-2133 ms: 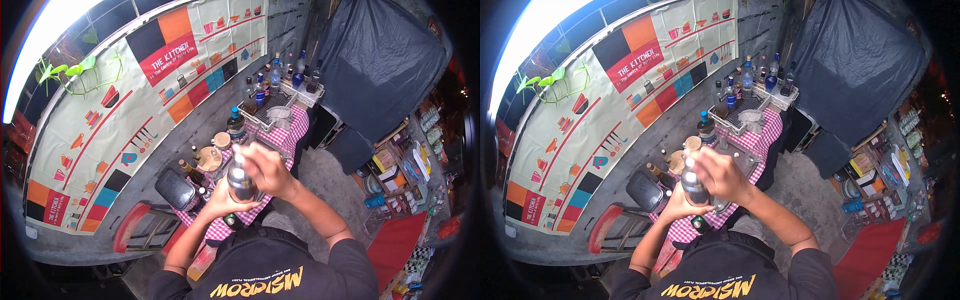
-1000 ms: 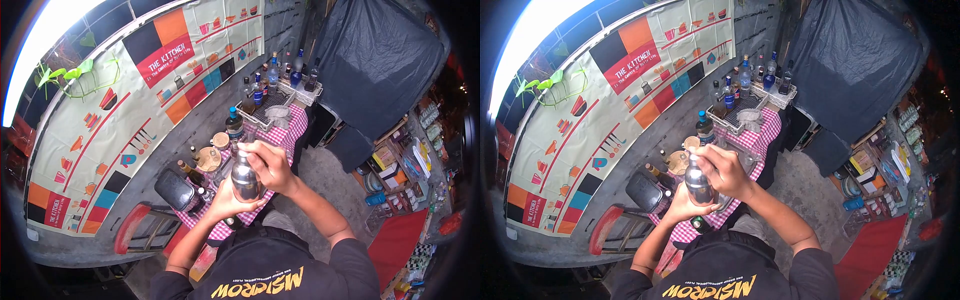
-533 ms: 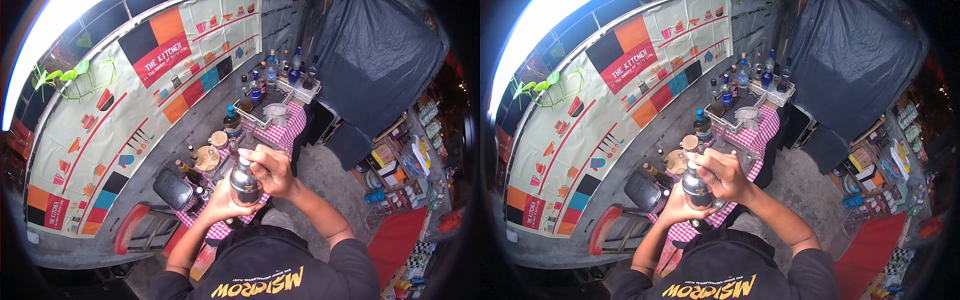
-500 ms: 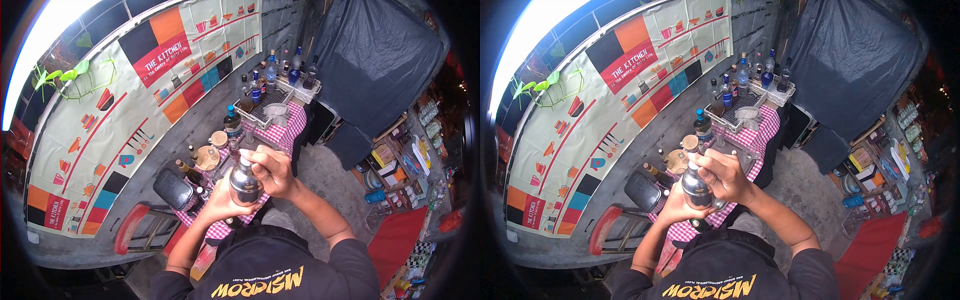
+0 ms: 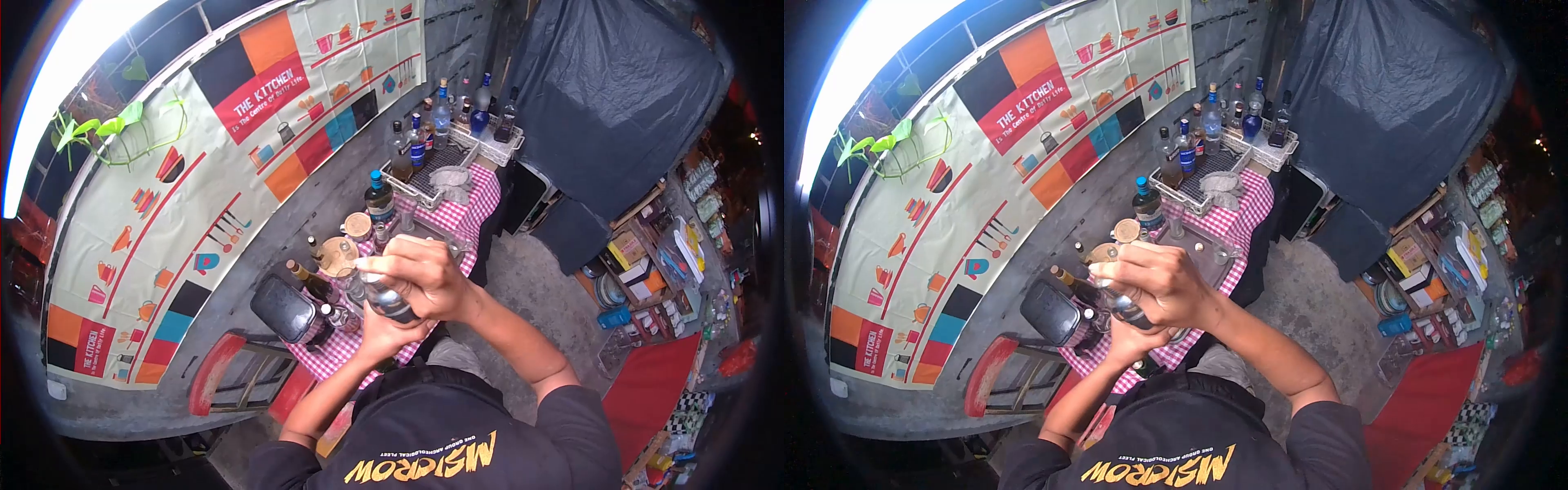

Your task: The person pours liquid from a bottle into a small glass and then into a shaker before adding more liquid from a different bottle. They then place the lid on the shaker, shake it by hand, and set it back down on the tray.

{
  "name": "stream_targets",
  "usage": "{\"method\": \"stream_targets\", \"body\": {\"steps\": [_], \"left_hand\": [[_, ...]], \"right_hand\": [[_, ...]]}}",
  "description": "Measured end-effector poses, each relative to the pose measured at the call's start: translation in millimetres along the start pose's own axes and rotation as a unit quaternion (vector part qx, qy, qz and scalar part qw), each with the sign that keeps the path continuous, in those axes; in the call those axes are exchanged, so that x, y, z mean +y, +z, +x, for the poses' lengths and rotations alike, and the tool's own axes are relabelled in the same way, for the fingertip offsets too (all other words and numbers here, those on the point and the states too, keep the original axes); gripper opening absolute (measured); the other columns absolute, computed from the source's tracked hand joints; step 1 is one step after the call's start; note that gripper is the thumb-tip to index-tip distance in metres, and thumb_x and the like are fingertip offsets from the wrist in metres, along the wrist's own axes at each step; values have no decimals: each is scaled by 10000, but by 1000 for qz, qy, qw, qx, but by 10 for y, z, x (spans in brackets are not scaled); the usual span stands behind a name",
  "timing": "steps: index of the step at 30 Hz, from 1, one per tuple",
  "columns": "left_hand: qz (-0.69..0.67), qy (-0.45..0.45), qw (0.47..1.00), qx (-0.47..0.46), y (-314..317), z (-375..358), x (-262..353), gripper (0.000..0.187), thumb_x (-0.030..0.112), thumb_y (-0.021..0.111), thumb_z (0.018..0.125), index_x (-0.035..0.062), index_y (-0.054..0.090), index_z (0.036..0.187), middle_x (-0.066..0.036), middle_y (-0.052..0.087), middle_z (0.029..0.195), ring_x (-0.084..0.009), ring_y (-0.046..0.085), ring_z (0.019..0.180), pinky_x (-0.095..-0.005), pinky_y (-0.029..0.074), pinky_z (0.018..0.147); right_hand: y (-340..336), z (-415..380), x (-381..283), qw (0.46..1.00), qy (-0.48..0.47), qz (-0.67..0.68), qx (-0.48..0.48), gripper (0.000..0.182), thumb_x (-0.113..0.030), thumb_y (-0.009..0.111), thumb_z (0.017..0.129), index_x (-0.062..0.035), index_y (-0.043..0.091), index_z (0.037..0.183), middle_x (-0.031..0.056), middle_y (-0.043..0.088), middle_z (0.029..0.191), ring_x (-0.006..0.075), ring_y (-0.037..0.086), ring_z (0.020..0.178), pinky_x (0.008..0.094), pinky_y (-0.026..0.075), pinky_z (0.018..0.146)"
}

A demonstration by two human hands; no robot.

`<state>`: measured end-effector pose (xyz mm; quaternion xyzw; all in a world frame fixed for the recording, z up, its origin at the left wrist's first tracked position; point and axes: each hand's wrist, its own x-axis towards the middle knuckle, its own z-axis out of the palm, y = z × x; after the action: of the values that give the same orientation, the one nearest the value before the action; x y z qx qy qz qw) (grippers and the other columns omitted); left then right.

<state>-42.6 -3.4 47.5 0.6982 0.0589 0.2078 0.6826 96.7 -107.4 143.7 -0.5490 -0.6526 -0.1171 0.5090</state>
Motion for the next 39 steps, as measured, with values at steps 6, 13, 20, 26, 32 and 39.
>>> {"method": "stream_targets", "body": {"steps": [6,13,20,26,32,39], "left_hand": [[455,112,878,-100,-707,275,630,886,224,1000,649,-16,582,1393,-244,760,1083,-367,808,1008,-448,643,882],[122,18,991,-59,-220,176,247,843,243,1026,649,-40,591,1313,-185,773,1052,-245,790,952,-438,637,882],[330,95,936,-81,-590,308,696,830,220,997,627,-11,632,1336,-235,780,1083,-377,817,998,-454,645,881],[273,80,955,-79,-468,303,492,800,217,986,614,-35,639,1290,-196,774,1045,-319,798,926,-424,632,865],[180,42,980,-74,-267,255,442,761,268,1010,647,-12,654,1258,-143,763,1059,-239,764,940,-393,619,855],[305,99,942,-99,-580,411,684,830,246,1000,624,-25,633,1318,-170,776,1039,-313,797,922,-432,631,858]], "right_hand": [[1,-589,219,994,41,-2,100,275,-152,711,1060,-69,735,1322,117,784,1092,267,750,907,388,487,820],[-87,-177,43,998,22,-47,38,285,-223,664,1101,-65,742,1324,120,783,1143,277,731,1000,424,462,895],[-105,-315,108,996,32,-4,79,297,-246,660,1117,-30,726,1311,161,788,1195,342,755,1102,442,547,956],[-34,-217,-3,995,37,14,96,270,-225,681,1106,-14,754,1256,173,799,1182,351,773,1121,438,565,985],[-82,-140,31,991,74,5,112,260,-197,614,1091,-38,775,1220,122,805,1162,306,755,1097,433,498,958],[22,-334,60,982,93,48,156,233,-153,633,1092,-57,767,1257,115,798,1198,282,751,1124,429,491,998]]}}
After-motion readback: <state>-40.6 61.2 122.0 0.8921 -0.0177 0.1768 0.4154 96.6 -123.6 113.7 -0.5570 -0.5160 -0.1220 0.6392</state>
